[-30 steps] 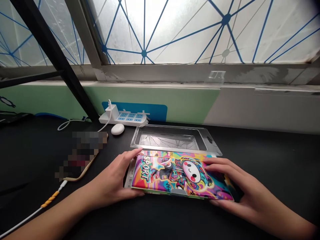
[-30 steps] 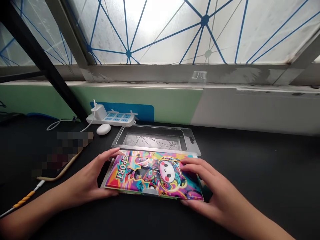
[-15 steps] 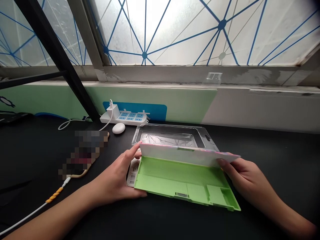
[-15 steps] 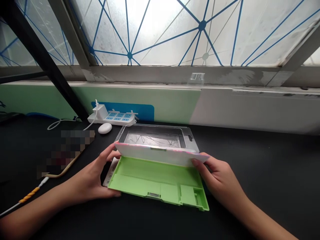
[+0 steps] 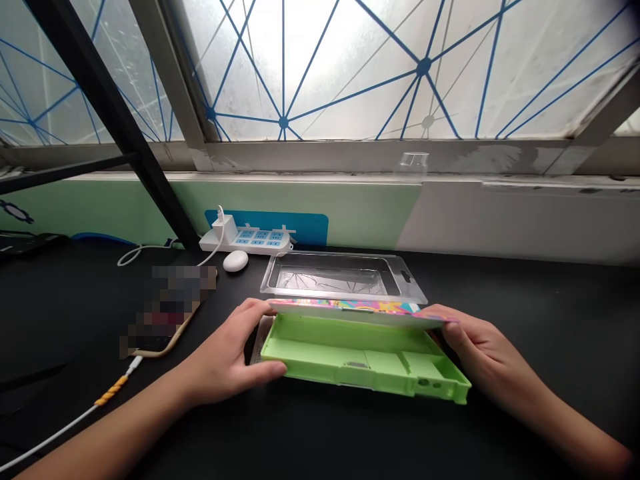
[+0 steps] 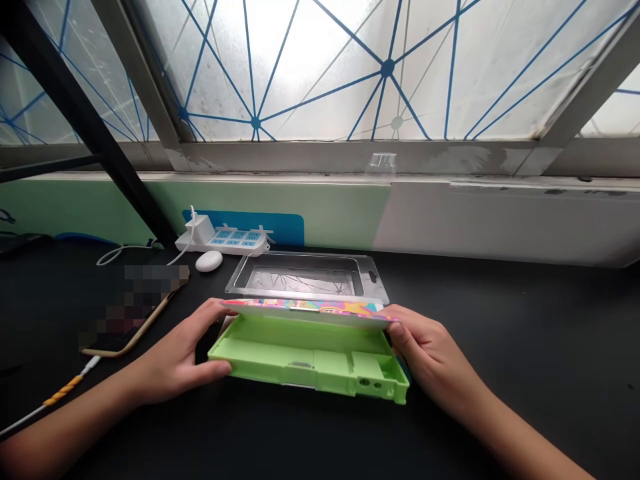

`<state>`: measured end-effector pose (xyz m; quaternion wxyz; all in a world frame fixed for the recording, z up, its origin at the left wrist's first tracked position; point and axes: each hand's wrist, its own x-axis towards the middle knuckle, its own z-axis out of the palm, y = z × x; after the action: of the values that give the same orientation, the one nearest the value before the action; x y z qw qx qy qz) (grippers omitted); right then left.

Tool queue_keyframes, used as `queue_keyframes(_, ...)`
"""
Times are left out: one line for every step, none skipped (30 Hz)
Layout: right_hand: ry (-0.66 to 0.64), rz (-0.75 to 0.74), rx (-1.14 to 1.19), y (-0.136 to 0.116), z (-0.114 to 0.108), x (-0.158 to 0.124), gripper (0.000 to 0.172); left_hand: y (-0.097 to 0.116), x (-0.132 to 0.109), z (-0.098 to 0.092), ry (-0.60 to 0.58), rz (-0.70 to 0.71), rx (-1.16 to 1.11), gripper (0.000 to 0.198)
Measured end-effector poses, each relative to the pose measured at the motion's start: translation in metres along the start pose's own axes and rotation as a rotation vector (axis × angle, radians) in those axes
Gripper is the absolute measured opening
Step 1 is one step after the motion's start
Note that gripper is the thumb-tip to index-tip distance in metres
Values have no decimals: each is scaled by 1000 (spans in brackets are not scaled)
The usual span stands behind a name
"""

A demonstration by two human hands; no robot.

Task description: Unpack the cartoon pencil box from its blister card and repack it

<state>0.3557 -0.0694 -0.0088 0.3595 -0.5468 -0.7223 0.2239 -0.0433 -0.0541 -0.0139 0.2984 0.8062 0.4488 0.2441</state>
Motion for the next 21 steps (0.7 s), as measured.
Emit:
queue_keyframes(-61, -52, 7, 1, -2, 0, 65, 1, 1, -1, 0, 2, -12, 59)
queue_keyframes(-123, -98, 17, 3, -4, -1, 67, 2, 3, -2, 4, -5, -21, 54)
queue_keyframes(-179, -135, 26, 6, -6, -2, 68, 3, 4, -3, 13, -19, -25, 52)
queue_keyframes(-214, -156, 30, 8, -8, -3, 71, 5, 4, -3, 27, -37, -22, 50)
queue_keyframes(-244, -164, 38, 10, -9, -5, 74, 6, 5, -3, 39, -52, -12, 49)
queue_keyframes(-265, -165, 49, 11, -9, -7, 77, 8, 5, -3, 50, -63, -2, 49)
queue_keyframes(-280, -165, 56, 12, -9, -9, 80, 9, 5, -2, 58, -72, 7, 50)
queue_keyframes(-288, -167, 53, 12, -9, -11, 83, 11, 4, -1, 65, -81, 15, 50)
queue_keyframes(-282, -169, 37, 11, -7, -13, 83, 11, 4, -1, 69, -90, 21, 52)
queue_keyframes(-266, -173, 16, 10, -5, -14, 79, 11, 4, 0, 72, -95, 24, 53)
queue_keyframes(-246, -178, -5, 8, -2, -14, 71, 11, 4, 1, 74, -99, 26, 56)
queue_keyframes(-227, -180, -21, 5, 1, -15, 61, 10, 4, 1, 77, -99, 26, 59)
queue_keyframes(-207, -172, -24, 2, 3, -15, 50, 9, 5, 1, 77, -95, 22, 64)
queue_keyframes(-185, -152, -12, 0, 5, -14, 41, 8, 5, 1, 73, -82, 17, 68)
queue_keyframes(-168, -117, 11, -2, 6, -14, 36, 8, 6, 1, 62, -59, 12, 71)
queue_keyframes(-153, -70, 40, -4, 7, -13, 35, 8, 6, 0, 43, -34, 14, 71)
queue_keyframes(-139, -14, 66, -5, 7, -12, 37, 8, 7, 0, 15, -8, 24, 69)
queue_keyframes(-124, 41, 88, -4, 7, -12, 40, 10, 8, 0, -18, 14, 42, 64)
queue_keyframes(-112, 87, 101, -4, 6, -11, 42, 12, 8, -1, -47, 27, 65, 59)
queue_keyframes(-107, 118, 105, -2, 6, -10, 45, 13, 9, -1, -67, 28, 86, 53)
queue_keyframes(-103, 140, 106, -1, 5, -9, 47, 15, 9, -1, -79, 18, 104, 50)
